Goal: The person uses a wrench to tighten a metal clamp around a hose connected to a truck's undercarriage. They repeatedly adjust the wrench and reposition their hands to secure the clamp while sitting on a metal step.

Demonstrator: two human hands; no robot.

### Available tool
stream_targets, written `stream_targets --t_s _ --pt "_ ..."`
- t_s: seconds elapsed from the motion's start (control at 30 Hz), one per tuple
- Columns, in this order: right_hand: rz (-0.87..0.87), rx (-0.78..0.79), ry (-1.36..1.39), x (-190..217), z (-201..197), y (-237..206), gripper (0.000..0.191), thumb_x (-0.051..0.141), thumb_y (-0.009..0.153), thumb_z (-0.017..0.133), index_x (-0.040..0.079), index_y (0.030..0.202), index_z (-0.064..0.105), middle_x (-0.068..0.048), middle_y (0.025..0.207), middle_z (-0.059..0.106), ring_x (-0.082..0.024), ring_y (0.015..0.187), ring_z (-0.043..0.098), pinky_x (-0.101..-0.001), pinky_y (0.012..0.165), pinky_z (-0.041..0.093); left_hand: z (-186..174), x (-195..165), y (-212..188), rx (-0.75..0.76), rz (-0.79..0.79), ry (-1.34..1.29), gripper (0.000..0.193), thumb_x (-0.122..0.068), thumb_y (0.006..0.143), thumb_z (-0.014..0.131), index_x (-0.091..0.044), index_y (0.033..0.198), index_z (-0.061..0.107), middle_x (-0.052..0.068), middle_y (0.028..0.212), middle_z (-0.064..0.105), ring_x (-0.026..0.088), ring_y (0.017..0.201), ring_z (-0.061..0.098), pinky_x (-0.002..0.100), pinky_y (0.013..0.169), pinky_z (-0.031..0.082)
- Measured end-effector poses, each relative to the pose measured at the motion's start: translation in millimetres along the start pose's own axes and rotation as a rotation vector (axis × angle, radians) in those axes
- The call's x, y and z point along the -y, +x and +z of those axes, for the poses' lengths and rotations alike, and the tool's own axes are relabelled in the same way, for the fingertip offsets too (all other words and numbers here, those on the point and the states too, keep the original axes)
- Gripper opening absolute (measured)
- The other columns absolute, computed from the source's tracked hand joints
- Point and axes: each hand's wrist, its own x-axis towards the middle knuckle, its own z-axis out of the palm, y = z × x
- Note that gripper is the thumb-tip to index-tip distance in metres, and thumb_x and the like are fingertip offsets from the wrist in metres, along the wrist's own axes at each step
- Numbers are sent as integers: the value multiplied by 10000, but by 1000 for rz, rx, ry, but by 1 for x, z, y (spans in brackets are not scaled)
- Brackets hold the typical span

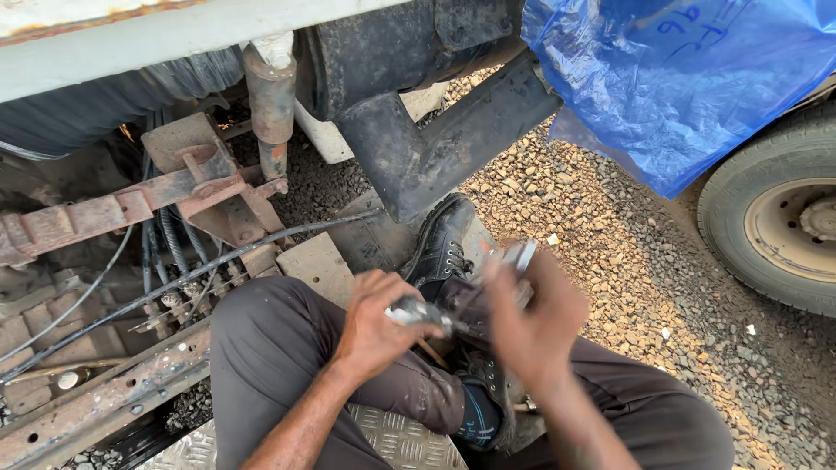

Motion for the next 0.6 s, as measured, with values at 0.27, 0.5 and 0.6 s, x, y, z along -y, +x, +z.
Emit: stream_targets --t_s 0.27,0.5,0.6 --pt "681 191 378 -82 35 10 189 162 950 680 -10 1025 704 -48 776 648 -78 643 578 -231 573 458 -10 9 -8 67 -174 -455 430 -165 576 982 -57 866 684 -17 804 601 117 829 561 291 741 466" --pt "805 307 397 -110 34 -73 267 236 954 685 -29 926 710 -49 724 686 -106 558 528 -260 525 422 -4 34 -2 -151 -419 -754 372 -177 686 928 -38 940 694 -52 804 687 50 763 583 235 682 489" --pt "791 320 277 -97 29 -91 279 240 974 683 -26 938 758 -52 670 630 -101 560 484 -263 518 359 -4 40 0 -217 -385 -555 353 -176 710 941 -19 924 708 -61 780 582 38 746 448 226 645 404"
